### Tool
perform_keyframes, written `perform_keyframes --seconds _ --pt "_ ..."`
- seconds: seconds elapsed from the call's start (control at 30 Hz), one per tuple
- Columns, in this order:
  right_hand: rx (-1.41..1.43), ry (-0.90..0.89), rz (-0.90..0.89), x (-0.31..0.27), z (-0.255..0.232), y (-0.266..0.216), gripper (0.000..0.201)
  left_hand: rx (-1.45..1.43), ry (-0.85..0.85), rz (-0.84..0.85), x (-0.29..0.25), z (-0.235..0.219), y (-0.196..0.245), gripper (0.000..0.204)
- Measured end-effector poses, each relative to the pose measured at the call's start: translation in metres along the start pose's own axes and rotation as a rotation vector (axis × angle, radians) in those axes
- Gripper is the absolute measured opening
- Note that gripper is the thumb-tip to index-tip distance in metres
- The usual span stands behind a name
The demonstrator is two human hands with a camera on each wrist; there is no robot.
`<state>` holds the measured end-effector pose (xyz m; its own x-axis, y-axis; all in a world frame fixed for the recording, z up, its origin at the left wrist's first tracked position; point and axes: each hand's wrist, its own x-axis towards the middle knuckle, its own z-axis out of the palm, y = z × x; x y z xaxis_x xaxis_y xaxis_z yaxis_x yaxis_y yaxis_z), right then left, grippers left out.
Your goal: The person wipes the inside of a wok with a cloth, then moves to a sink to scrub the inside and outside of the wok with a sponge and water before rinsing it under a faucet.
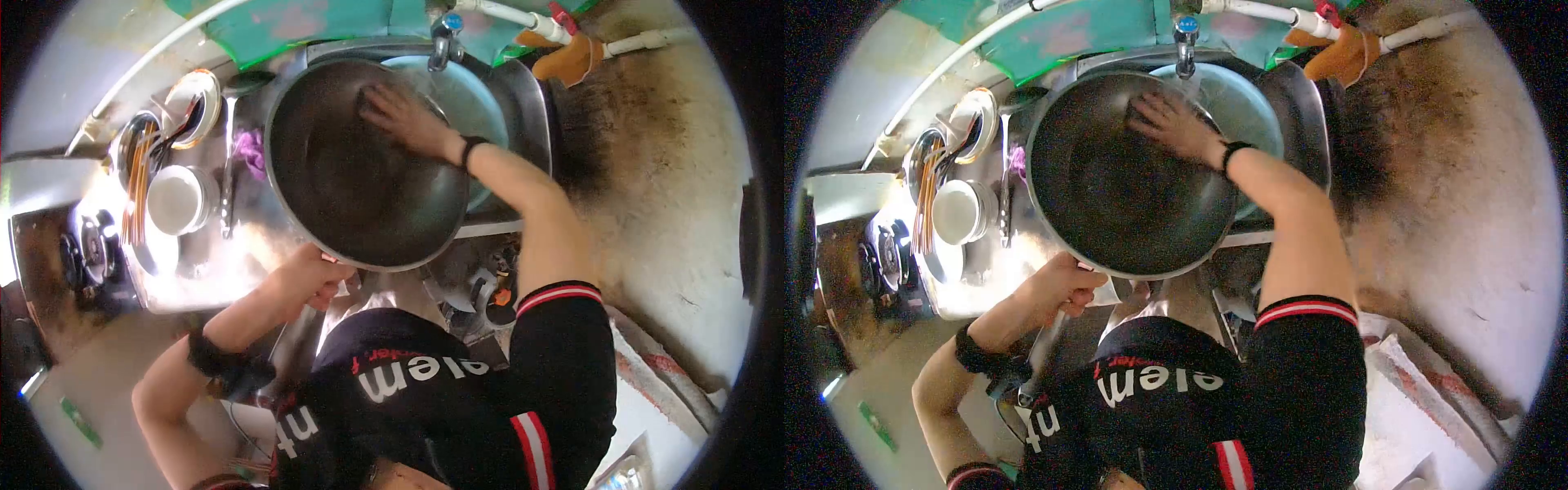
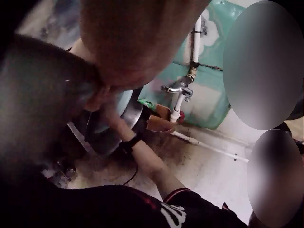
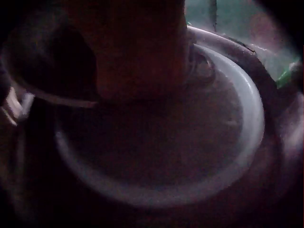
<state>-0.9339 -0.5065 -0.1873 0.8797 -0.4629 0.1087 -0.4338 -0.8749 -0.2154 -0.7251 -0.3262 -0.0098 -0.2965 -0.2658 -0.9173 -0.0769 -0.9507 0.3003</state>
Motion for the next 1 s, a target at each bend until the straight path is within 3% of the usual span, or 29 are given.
perform_keyframes --seconds 0.1,0.17,0.2,0.27,0.33,0.4,0.47,0.5,0.57,0.6,0.63,0.67,0.73,0.77,0.8,0.87,0.9,0.93,1.0 --pt "0.443 0.456 0.451 0.066 0.045 -0.078 0.051 0.041 -0.002 -0.020 0.005 -0.002 -0.004 0.009" --pt "0.390 0.510 0.595 0.116 0.075 -0.116 0.059 0.032 0.017 0.005 0.011 0.000 -0.008 0.008" --pt "0.487 0.457 0.738 0.136 0.076 -0.137 0.053 0.033 0.025 0.004 0.015 -0.002 -0.013 0.008" --pt "0.402 0.010 0.667 0.127 -0.010 -0.174 0.046 0.013 0.006 0.010 0.022 -0.006 -0.018 0.008" --pt "1.077 0.136 0.660 0.080 -0.055 -0.194 0.040 0.000 0.012 0.004 0.019 -0.004 -0.016 0.009" --pt "1.173 0.154 0.640 0.025 -0.069 -0.213 0.039 -0.030 0.009 0.001 0.019 -0.003 -0.016 0.011" --pt "1.074 0.023 0.508 -0.032 -0.031 -0.199 0.043 -0.025 -0.005 0.051 0.018 -0.007 -0.016 0.011" --pt "1.069 0.025 0.508 -0.032 -0.033 -0.196 0.043 -0.023 -0.007 0.056 0.018 -0.008 -0.014 0.011" --pt "0.963 -0.228 0.618 -0.031 -0.034 -0.190 0.043 0.016 0.001 0.010 0.017 -0.008 -0.013 0.011" --pt "1.053 -0.072 0.493 -0.004 -0.028 -0.198 0.043 0.025 0.001 0.008 0.016 -0.007 -0.012 0.011" --pt "1.378 0.005 0.670 0.028 -0.056 -0.206 0.043 -0.005 0.026 -0.006 0.016 -0.006 -0.010 0.011" --pt "1.374 0.016 0.683 0.030 -0.054 -0.208 0.043 -0.035 0.045 -0.021 0.016 -0.003 -0.008 0.011" --pt "1.219 0.380 0.539 0.026 -0.045 -0.212 0.042 -0.015 0.027 0.012 0.012 -0.009 -0.003 0.013" --pt "1.071 0.189 0.477 -0.008 -0.039 -0.207 0.042 0.007 -0.003 -0.012 0.012 -0.013 -0.004 0.012" --pt "1.066 0.180 0.494 -0.034 -0.045 -0.195 0.042 0.025 -0.030 -0.033 0.011 -0.013 -0.005 0.012" --pt "0.543 -0.530 0.408 -0.064 -0.060 -0.167 0.044 0.031 -0.011 -0.002 0.006 -0.005 0.002 0.013" --pt "0.387 -0.627 0.294 -0.046 -0.070 -0.176 0.044 -0.026 -0.034 -0.029 0.006 -0.007 0.001 0.016" --pt "0.390 -0.626 0.305 -0.023 -0.070 -0.188 0.044 -0.084 -0.053 -0.043 0.008 -0.011 0.004 0.020" --pt "1.258 0.213 0.620 0.011 -0.066 -0.211 0.041 -0.093 -0.063 -0.050 0.008 -0.015 0.008 0.025"
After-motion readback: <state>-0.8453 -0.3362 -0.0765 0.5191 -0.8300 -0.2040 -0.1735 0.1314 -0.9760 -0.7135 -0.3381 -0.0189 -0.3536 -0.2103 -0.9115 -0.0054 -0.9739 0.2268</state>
